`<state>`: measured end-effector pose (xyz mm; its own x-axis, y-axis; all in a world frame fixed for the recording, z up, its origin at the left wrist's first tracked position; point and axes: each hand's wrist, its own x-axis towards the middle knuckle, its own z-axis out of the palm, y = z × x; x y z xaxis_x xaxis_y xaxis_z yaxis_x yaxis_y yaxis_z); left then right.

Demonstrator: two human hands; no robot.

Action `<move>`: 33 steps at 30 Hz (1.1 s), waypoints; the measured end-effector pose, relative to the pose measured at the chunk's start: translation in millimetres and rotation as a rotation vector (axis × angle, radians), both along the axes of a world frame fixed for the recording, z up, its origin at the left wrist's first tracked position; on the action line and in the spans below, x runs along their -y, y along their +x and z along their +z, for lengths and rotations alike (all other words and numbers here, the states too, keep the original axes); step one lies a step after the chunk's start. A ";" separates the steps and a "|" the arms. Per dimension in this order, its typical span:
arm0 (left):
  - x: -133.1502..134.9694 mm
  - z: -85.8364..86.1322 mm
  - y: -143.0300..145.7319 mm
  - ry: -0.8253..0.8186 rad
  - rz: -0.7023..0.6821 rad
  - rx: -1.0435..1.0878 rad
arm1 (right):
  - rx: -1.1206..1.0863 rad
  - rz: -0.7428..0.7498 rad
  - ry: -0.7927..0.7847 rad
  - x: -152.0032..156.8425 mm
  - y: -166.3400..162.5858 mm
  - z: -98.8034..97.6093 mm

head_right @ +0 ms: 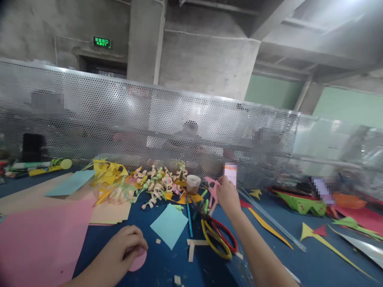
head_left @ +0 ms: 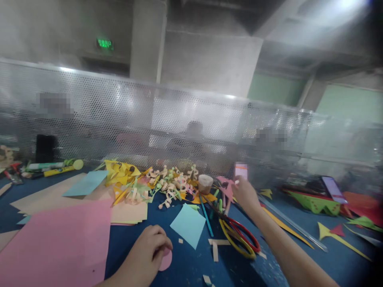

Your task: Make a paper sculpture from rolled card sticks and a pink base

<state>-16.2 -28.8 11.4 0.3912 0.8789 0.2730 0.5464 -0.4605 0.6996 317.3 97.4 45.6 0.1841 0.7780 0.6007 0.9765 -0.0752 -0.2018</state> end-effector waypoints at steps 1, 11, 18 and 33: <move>-0.4 -0.9 -0.2 -0.003 -0.005 -0.002 | 0.015 0.014 -0.041 -0.8 -2.2 -5.7; 2.5 3.0 1.1 0.063 0.025 -0.016 | 0.188 0.235 -0.102 4.2 -37.4 -4.8; 4.7 3.2 1.2 0.063 0.030 -0.002 | 0.208 0.274 -0.124 22.4 -71.7 10.5; 4.1 1.3 0.1 0.072 0.006 -0.026 | 0.262 0.229 -0.459 3.7 -57.6 -12.2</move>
